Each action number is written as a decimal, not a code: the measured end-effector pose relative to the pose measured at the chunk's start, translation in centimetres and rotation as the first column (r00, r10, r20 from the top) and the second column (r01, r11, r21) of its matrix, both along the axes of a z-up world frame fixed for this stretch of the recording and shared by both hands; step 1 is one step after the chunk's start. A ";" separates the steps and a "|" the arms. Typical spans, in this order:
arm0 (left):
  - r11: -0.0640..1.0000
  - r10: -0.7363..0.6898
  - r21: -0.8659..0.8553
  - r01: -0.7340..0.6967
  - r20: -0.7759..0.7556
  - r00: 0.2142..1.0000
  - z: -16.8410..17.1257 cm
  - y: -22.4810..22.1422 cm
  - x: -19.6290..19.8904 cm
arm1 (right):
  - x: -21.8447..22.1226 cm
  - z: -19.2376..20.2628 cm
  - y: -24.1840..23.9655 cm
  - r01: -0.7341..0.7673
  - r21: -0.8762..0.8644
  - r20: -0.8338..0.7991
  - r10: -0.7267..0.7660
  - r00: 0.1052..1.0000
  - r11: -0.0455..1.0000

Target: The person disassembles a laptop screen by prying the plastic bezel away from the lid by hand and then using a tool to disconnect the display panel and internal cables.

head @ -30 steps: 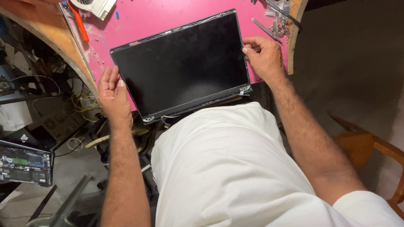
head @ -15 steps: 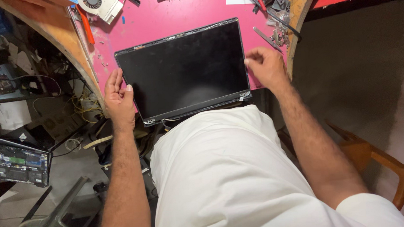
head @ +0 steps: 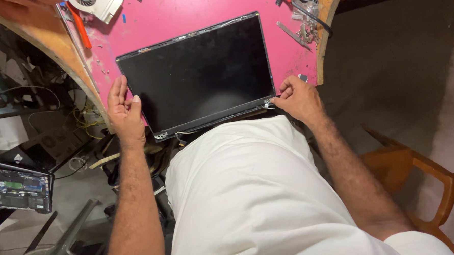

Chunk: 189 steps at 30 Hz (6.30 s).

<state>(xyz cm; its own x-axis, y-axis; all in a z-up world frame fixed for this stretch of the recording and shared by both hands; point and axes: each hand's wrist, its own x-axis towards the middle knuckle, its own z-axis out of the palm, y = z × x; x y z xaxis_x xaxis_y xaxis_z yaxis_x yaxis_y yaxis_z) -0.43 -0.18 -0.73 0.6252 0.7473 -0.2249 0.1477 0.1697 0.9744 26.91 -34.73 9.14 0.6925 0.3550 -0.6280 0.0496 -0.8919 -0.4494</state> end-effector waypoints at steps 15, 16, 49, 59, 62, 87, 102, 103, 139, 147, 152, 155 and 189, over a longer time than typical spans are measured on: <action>0.999 -0.033 0.041 0.034 -0.017 0.999 0.1 -0.1 -0.2 | -0.6 -0.8 0.0 0.018 0.024 0.049 -0.019 0.999 1.000; 0.999 -0.035 0.042 0.035 -0.013 0.999 0.0 -0.1 -0.2 | -0.6 -1.0 -0.2 0.004 0.040 0.060 -0.007 0.998 0.999; 1.000 -0.004 0.003 0.004 -0.009 1.000 0.2 0.0 0.0 | 0.0 -2.3 -2.2 0.141 0.221 -0.130 -0.114 0.985 0.965; 1.000 -0.012 -0.017 0.013 0.015 1.000 -0.1 0.2 -0.3 | 1.2 -4.7 -3.3 0.299 0.324 -0.323 -0.192 0.927 0.897; 1.000 -0.011 -0.023 0.012 0.019 1.000 -0.2 0.3 -0.3 | 1.5 -4.9 -3.2 0.339 0.305 -0.353 -0.225 0.908 0.890; 0.998 -0.011 -0.062 0.012 0.018 1.000 0.3 0.4 -0.3 | 1.3 -4.1 -3.0 0.329 0.319 -0.362 -0.207 0.909 0.889; 0.998 -0.009 -0.066 0.009 0.009 1.000 0.2 0.4 -0.3 | 1.3 -3.8 -2.9 0.313 0.296 -0.353 -0.201 0.914 0.903; 0.998 -0.009 -0.067 0.010 0.009 1.000 0.1 0.4 -0.3 | 1.3 -3.7 -2.9 0.305 0.313 -0.355 -0.187 0.916 0.900; 0.995 -0.049 -0.087 0.050 0.008 0.999 2.6 1.1 -0.1 | -0.4 -1.7 -0.6 -0.038 0.024 0.044 0.037 0.998 0.999; 0.986 0.155 0.145 -0.086 -0.587 0.794 4.5 -4.7 -5.9 | -0.5 -2.4 -1.1 -0.008 0.069 0.019 0.006 1.000 0.998; 0.831 -0.036 -0.528 -0.176 -0.366 0.930 1.9 -6.3 -8.0 | -0.3 -2.5 -0.9 -0.007 0.104 -0.001 0.007 1.000 0.995; 0.821 -0.017 -0.528 -0.215 -0.399 0.917 1.4 -6.7 -7.5 | -0.2 -2.4 -0.8 -0.004 0.091 -0.002 0.004 1.000 0.996; 0.698 0.228 -0.593 -0.402 -0.349 0.909 2.5 -7.7 -6.5 | 0.0 -1.4 0.2 -0.033 0.025 -0.033 0.034 0.999 0.999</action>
<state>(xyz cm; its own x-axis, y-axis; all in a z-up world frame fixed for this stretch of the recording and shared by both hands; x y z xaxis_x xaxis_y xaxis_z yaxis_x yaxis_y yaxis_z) -6.96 -7.91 1.77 0.2433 0.5109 -0.8245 0.1719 0.8139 0.5550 26.91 -34.57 7.75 0.6586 0.3930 -0.6418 0.0635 -0.8788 -0.4729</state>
